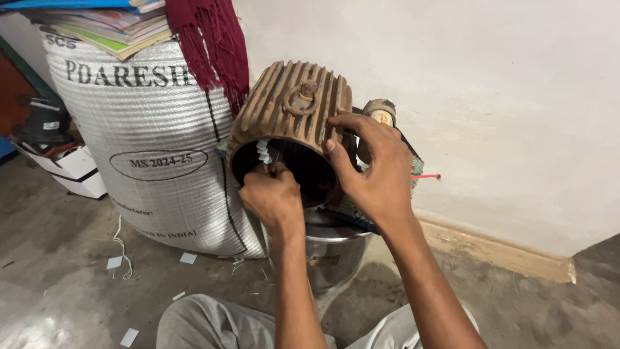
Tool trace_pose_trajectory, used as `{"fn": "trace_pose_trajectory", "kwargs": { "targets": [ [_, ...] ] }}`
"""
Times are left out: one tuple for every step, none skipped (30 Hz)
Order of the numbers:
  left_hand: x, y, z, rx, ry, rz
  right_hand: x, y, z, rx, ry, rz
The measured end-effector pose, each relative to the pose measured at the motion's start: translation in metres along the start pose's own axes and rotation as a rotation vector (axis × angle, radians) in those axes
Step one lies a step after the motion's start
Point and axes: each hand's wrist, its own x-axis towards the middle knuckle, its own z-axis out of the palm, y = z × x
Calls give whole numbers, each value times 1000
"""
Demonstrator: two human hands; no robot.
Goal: The person folds small white paper strips and inserts them one by one into the slots of a motor stator resting on a metal container. The person repeats this process for multiple strips, occasionally adjusting the motor's position.
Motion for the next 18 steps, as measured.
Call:
{"fn": "trace_pose_trajectory", "kwargs": {
  "targets": [
    [0, 1, -1, -39, -51, -25, 0, 0, 0, -1, -12, 27],
    [2, 2, -2, -77, -74, -70, 0, -1, 0, -3, -19, 51],
    [2, 4, -2, -116, -99, -115, 0, -1, 0, -5, -27, 75],
    [2, 6, -3, -152, -122, -165, 1, -2, 0, -4, -16, 44],
    [2, 7, -5, -151, -127, -192, 1, -2, 1, -1, -5, 14],
    [1, 9, -7, -155, -132, -216, 1, -2, 1, -1, 9, -18],
    [0, 11, -8, -162, -141, -238, 2, -2, 1, 9, 1, 2],
    [-2, 11, -11, -220, -154, -208, 2, -2, 1, 15, -9, 24],
    [-5, 11, -16, -275, -170, -178, 3, -1, 0, 20, -19, 50],
    [-7, 12, -18, -330, -185, -148, 3, 0, -1, 14, -9, 27],
    [-9, 13, -19, -329, -186, -131, 2, 1, -2, 12, 2, 3],
    [-11, 14, -21, -326, -185, -116, 2, 1, -2, 14, 10, -19],
    [-13, 15, -22, -322, -183, -105, 2, 2, -3, 6, -8, 31],
    [-13, 16, -21, -273, -178, -107, 1, 3, -3, -3, -31, 81],
    [-13, 18, -19, -222, -171, -112, 0, 3, -3, -10, -59, 133],
    [-13, 19, -17, -172, -165, -116, 0, 3, -3, -7, -34, 73],
    [-12, 20, -15, -144, -138, -83, -1, 3, -3, -6, -5, 8],
    [-10, 20, -13, -119, -110, -48, -1, 3, -2, -6, 24, -61]
  ]
}}
